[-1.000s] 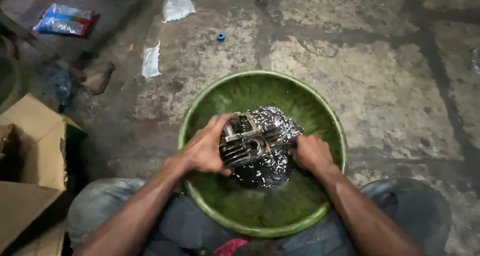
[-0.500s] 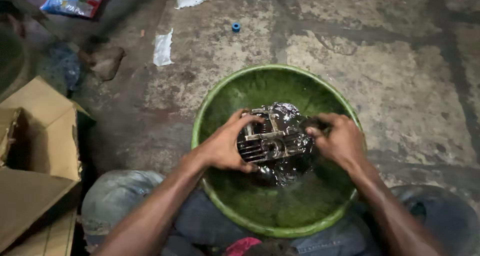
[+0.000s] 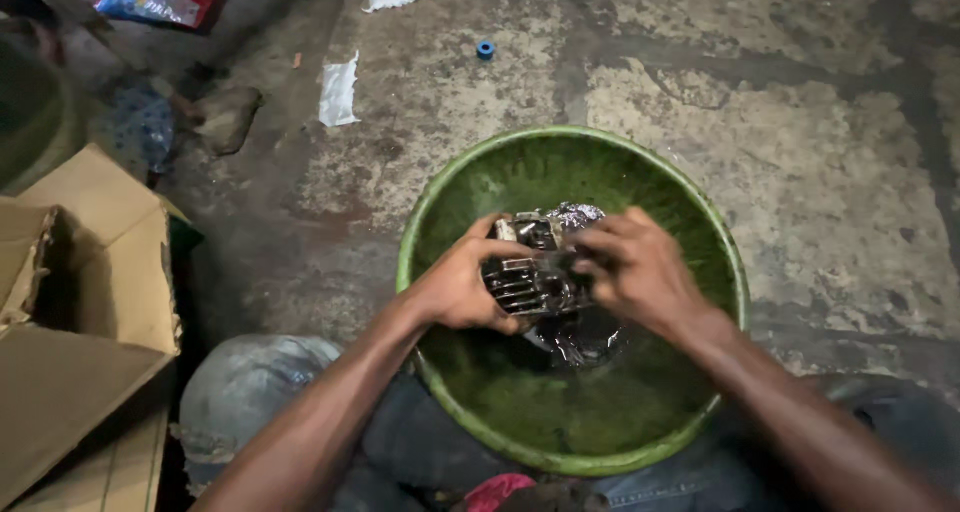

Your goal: The person scrubs a metal engine cylinder head with a brush while it is submerged in a green basin filled with liquid. They rotate the part to clean different sides and use the brush to scrub the fins and internal surfaces.

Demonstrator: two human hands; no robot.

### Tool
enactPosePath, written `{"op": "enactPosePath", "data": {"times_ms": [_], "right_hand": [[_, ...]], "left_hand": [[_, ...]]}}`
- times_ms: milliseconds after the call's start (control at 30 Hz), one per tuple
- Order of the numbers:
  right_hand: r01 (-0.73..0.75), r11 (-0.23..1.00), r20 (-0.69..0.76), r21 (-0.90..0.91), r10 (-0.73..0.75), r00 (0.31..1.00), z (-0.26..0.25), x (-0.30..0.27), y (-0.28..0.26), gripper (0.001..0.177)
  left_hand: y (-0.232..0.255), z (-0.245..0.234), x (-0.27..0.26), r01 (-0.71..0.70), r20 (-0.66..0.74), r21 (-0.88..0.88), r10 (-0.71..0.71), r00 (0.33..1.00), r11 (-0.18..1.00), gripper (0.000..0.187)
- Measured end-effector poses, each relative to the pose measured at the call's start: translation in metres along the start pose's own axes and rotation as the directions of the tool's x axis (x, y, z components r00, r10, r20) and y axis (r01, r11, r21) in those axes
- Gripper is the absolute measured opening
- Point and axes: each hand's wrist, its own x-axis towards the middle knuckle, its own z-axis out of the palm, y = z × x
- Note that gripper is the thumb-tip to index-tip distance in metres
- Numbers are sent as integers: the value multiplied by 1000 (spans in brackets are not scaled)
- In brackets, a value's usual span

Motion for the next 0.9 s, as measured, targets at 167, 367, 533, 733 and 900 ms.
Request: {"op": "enactPosePath", "data": {"times_ms": [167, 367, 533, 733, 900], "right_hand": [[45, 999, -15, 3, -45, 999, -6, -1, -8, 43], [107, 986, 142, -128, -89, 986, -7, 18, -15, 55], [150, 951, 310, -272, -61, 949, -22, 32, -21, 63], [191, 935, 326, -299, -88, 941, -16, 32, -22, 62], [82, 948, 259, -309, 1, 966, -22, 24, -5, 63]], "left_hand": [[-3, 5, 2, -52, -9, -8, 52, 999, 999, 85], [-4, 1, 5, -45, -31, -2, 45, 999, 999, 85], [0, 5, 2, -27, -22, -13, 27, 999, 1000, 85], [-8, 4, 2, -32, -17, -11, 32, 999, 999, 87], [-6, 3, 4, -32, 1, -32, 32, 999, 999, 83]]}}
